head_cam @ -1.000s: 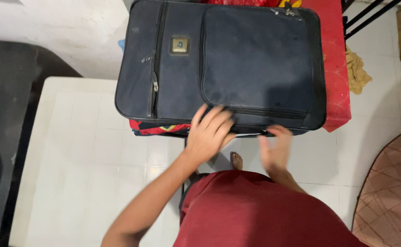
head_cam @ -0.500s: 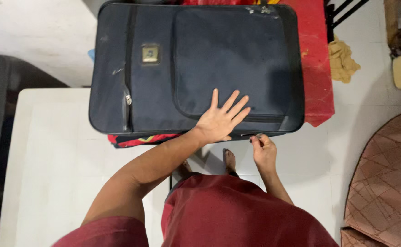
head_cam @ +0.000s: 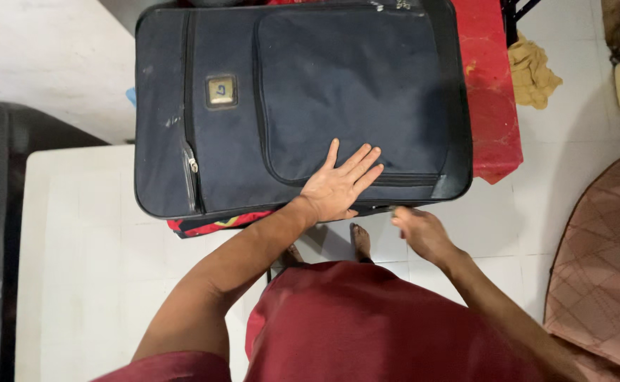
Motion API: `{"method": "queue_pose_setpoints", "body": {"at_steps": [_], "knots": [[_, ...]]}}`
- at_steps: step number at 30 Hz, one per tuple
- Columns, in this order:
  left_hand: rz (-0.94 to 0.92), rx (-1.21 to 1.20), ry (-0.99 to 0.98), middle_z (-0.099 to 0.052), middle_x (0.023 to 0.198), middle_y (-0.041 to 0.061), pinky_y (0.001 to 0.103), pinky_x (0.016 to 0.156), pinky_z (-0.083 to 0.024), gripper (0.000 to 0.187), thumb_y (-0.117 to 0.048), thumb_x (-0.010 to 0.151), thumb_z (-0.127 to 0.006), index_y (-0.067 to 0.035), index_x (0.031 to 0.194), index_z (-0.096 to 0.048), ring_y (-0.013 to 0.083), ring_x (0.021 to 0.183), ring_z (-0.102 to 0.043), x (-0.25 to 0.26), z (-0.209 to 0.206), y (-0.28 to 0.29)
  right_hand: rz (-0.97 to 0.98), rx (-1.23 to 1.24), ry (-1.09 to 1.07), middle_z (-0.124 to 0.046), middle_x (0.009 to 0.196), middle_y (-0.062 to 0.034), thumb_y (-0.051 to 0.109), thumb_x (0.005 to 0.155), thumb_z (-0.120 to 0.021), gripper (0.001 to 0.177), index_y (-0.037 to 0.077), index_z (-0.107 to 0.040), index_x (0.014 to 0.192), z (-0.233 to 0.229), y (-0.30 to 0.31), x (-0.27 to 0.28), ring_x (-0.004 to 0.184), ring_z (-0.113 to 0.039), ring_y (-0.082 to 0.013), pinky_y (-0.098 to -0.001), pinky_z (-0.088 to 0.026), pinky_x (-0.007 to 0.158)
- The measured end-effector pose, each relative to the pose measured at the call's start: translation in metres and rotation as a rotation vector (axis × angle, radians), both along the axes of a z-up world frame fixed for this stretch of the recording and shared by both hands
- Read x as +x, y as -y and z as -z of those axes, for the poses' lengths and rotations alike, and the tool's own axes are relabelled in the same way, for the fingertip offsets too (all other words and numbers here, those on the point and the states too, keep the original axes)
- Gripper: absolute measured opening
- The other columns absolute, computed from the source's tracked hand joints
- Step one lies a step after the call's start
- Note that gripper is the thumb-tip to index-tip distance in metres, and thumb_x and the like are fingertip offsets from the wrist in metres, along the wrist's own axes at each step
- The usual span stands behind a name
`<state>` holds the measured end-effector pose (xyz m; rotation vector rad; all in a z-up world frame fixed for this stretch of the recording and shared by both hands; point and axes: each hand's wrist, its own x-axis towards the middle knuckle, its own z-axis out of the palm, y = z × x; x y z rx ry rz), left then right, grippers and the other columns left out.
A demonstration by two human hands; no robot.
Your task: The person folds a black t-shirt and places it into a suitcase, then adds a package of paper towels and a roll of toilet paper. The person zips the suitcase closed, then unzips it again to remove the paper towels and toilet paper, placing them on a nearby table.
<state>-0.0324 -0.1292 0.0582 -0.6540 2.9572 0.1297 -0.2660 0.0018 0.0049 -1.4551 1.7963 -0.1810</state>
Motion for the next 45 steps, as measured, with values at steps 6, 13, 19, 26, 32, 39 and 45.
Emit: {"method": "queue_pose_setpoints", "body": {"at_steps": [6, 13, 19, 26, 32, 39, 45], "knots": [[-0.056, 0.073, 0.006, -0.007, 0.17, 0.011, 0.067, 0.122, -0.011, 0.115, -0.059, 0.073, -0.079, -0.011, 0.161, -0.023, 0.0244, 0.157, -0.006, 0.003, -0.017, -0.002, -0.162, -0.086, 0.041, -0.066, 0.074, -0.0115, 0.025, 0.101, -0.054, 0.025, 0.003, -0.058, 0.091, -0.001, 0.013, 0.023, 0.069, -0.066, -0.0247, -0.0401, -0.051, 0.067], [-0.22, -0.067, -0.091, -0.011, 0.171, 0.009, 0.071, 0.116, -0.017, 0.085, -0.023, 0.088, -0.068, -0.022, 0.162, -0.028, 0.0332, 0.156, -0.01, 0.008, -0.006, -0.025, -0.066, -0.058, 0.372, -0.068, 0.073, -0.0089, 0.022, 0.103, -0.053, 0.026, 0.003, -0.065, 0.09, -0.005, 0.008, -0.008, 0.073, -0.066, -0.0194, -0.035, -0.054, 0.075], [-0.31, -0.058, -0.152, -0.014, 0.171, 0.008, 0.084, 0.109, -0.018, 0.069, -0.014, 0.095, -0.054, -0.024, 0.16, -0.033, 0.0364, 0.156, -0.012, 0.0, 0.034, -0.037, -0.189, 0.013, 0.276, -0.075, 0.073, -0.0101, 0.022, 0.102, -0.053, 0.026, 0.004, -0.065, 0.089, -0.006, 0.016, -0.009, 0.073, -0.074, -0.0208, -0.0344, -0.056, 0.074], [-0.29, -0.115, -0.266, -0.016, 0.17, 0.007, 0.088, 0.105, -0.02, 0.066, -0.015, 0.094, -0.054, -0.024, 0.158, -0.037, 0.0359, 0.156, -0.014, -0.002, 0.053, -0.024, -0.282, -0.223, 0.25, -0.07, 0.074, -0.0169, 0.018, 0.102, -0.053, 0.021, 0.0, -0.057, 0.092, 0.01, 0.017, 0.026, 0.07, -0.075, -0.0272, -0.0391, -0.056, 0.063], [-0.162, -0.312, -0.482, -0.048, 0.148, 0.008, 0.073, 0.108, -0.033, 0.038, -0.021, 0.094, -0.056, -0.017, 0.131, -0.06, 0.0363, 0.139, -0.042, 0.013, 0.04, -0.045, -0.187, -0.318, 0.223, -0.07, 0.071, -0.0137, 0.015, 0.103, -0.053, 0.018, 0.001, -0.059, 0.095, 0.002, 0.002, 0.022, 0.067, -0.07, -0.0258, -0.0371, -0.053, 0.064], [-0.296, -0.453, -0.587, -0.056, 0.087, 0.002, 0.04, 0.074, -0.044, 0.007, -0.022, 0.083, -0.065, -0.017, 0.082, -0.06, 0.0229, 0.084, -0.056, 0.037, 0.027, -0.077, 0.003, -0.246, 0.345, -0.064, 0.067, -0.007, 0.016, 0.105, -0.05, 0.022, 0.002, -0.06, 0.092, 0.005, -0.009, 0.033, 0.066, -0.068, -0.0171, -0.0328, -0.054, 0.068], [-0.321, -0.501, -0.62, -0.054, 0.078, 0.001, 0.036, 0.066, -0.043, 0.008, -0.02, 0.078, -0.065, -0.016, 0.075, -0.059, 0.0209, 0.075, -0.057, 0.038, 0.027, -0.076, 0.072, -0.176, 0.374, -0.059, 0.066, -0.0031, 0.016, 0.104, -0.048, 0.022, 0.003, -0.061, 0.09, 0.006, -0.006, 0.032, 0.067, -0.069, -0.015, -0.0308, -0.054, 0.071]]}}
